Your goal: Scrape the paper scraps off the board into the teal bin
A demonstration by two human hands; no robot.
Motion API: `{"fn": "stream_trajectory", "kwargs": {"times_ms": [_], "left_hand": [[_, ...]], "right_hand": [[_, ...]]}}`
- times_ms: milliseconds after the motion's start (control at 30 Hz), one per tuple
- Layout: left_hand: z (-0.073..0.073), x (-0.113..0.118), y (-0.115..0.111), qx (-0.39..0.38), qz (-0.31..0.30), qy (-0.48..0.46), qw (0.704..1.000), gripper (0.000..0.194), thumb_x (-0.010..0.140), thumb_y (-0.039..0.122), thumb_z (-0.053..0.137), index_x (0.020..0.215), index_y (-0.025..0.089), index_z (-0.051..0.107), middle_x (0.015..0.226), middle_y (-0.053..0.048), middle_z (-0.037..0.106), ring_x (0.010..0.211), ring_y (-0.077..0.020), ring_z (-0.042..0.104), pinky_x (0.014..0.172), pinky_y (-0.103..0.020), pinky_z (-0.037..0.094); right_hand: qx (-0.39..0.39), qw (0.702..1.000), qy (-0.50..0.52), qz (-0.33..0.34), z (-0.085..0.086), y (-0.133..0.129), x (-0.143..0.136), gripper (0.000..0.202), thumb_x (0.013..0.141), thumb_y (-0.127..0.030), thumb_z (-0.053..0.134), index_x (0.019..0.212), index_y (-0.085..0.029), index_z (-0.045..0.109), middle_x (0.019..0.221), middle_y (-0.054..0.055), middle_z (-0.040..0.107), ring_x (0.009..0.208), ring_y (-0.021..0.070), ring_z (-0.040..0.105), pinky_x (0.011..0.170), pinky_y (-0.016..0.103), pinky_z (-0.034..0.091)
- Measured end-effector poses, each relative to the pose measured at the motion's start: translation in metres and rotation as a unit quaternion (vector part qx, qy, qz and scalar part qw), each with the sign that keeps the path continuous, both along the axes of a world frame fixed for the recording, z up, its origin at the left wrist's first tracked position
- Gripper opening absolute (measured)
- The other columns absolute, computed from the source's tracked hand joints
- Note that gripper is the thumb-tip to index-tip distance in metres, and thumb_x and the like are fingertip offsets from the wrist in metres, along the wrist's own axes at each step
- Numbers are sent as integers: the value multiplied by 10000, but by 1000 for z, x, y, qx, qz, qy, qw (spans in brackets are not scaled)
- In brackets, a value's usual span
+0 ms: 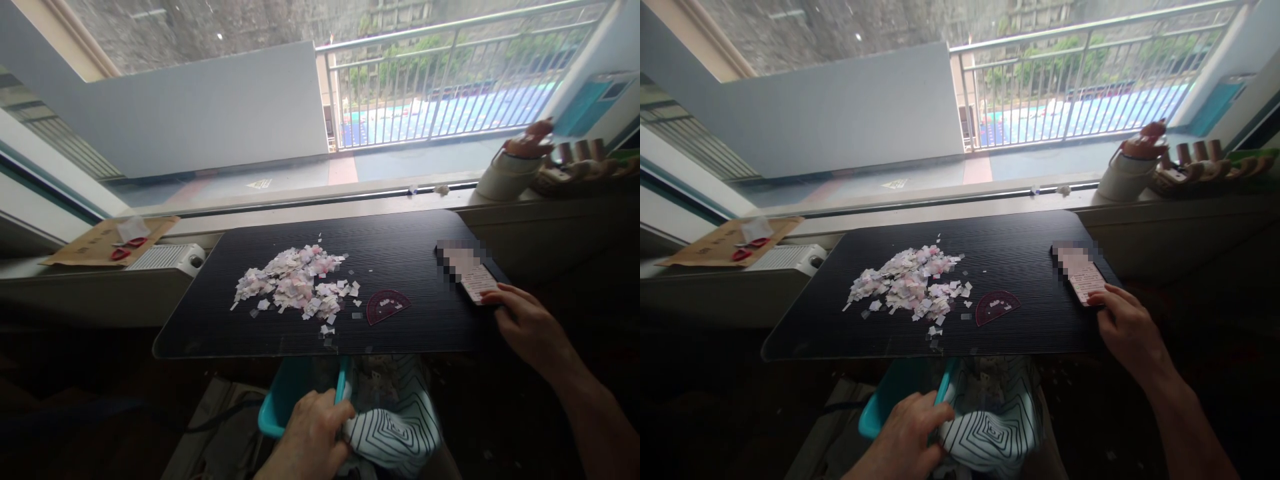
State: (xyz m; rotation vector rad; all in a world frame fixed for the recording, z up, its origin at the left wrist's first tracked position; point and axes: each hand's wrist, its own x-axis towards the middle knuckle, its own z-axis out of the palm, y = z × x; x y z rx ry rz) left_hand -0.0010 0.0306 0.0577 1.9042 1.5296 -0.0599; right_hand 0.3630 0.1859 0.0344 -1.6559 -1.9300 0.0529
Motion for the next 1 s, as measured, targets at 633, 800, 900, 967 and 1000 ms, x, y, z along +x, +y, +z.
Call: {"fn": "stream_trajectory", "kwargs": {"times_ms": [633,800,900,967,1000], "left_hand": [[-4,-3,-4,19,-6,3,1000,256,684,136,524,896,248,613,911,-14,584,832,-194,502,740,-303,347],[-2,-3,-6,11,-6,9,1000,257,700,131,522,910,248,611,926,-12,581,850,-195,504,754,-299,352],[-1,-3,-5,15,-10,11,1000,233,710,133,533,903,241,608,912,-10,581,840,-194,509,754,-300,353],[-1,-3,-5,21,-10,7,1000,228,710,132,539,898,242,608,904,-7,584,832,-191,513,753,-301,349],[-1,-2,-5,23,-9,5,1000,229,709,130,541,896,243,609,902,-6,585,829,-190,513,751,-301,347]], "right_hand": [[28,996,32,74,26,6,-31,237,784,-202,435,906,-217,638,1069,82,664,1088,251,581,993,449,425],[-49,996,7,-74,17,7,4,353,726,-144,408,988,-220,632,1152,118,607,1132,323,548,946,524,442],[-63,995,3,-74,12,4,12,315,717,-137,417,924,-234,634,1159,104,598,1144,316,544,970,519,426],[-62,996,10,-69,10,1,11,278,726,-144,414,872,-232,635,1155,103,595,1149,301,542,990,502,413],[-63,995,14,-72,9,1,9,266,727,-148,414,851,-232,634,1149,104,597,1146,297,544,990,498,414]]}}
